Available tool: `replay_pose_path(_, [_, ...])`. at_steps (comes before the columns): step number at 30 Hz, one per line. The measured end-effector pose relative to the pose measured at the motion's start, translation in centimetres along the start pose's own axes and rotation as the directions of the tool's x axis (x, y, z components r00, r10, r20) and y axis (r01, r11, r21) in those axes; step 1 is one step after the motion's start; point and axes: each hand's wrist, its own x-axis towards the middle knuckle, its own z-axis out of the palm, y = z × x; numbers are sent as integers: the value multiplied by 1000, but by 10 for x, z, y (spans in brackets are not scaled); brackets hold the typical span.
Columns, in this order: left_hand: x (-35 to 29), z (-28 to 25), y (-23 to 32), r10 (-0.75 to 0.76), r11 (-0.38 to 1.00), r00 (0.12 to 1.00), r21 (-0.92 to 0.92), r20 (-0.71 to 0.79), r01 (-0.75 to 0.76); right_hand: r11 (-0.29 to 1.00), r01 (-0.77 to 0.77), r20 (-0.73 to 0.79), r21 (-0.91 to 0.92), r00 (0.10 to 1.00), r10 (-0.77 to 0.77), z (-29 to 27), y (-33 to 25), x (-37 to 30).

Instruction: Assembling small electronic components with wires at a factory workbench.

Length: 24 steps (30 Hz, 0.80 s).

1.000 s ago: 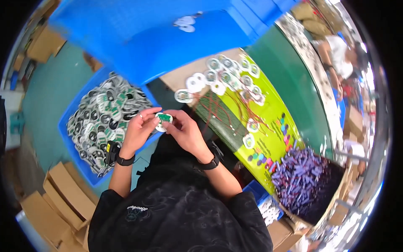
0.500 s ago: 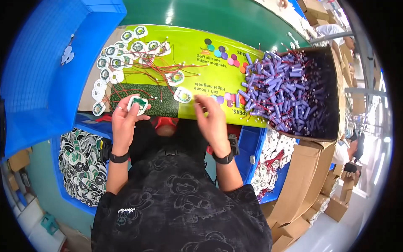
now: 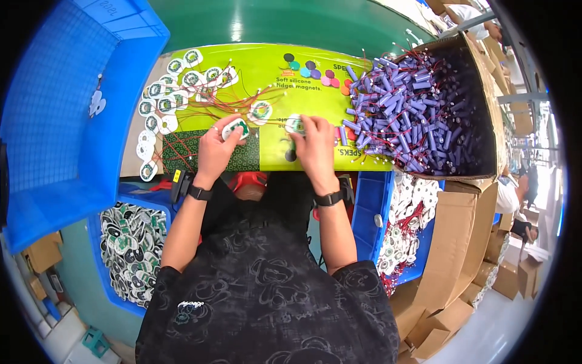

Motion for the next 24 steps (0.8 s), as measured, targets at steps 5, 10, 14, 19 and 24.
replay_pose_path(5, [25, -15, -4, 196, 931, 939, 355, -283, -87, 999, -26, 187, 30, 982, 20, -26, 10, -1])
replay_pose_path(10, [56, -34, 8, 329, 899, 846, 412, -419, -145, 984, 95, 141, 151, 983, -116, -19, -13, 27])
replay_pose_path(14, [69, -30, 12, 236, 906, 841, 422, -488, -10, 991, 134, 151, 10, 979, -134, 18, -32, 26])
replay_pose_path(19, [90, -47, 8, 248, 934, 841, 349, -480, -76, 970, 241, 189, 40, 951, -244, 2, -17, 7])
replay_pose_path(24, [101, -73, 3, 239, 962, 860, 234, -452, -144, 859, -225, 358, 461, 932, 52, -62, 14, -6])
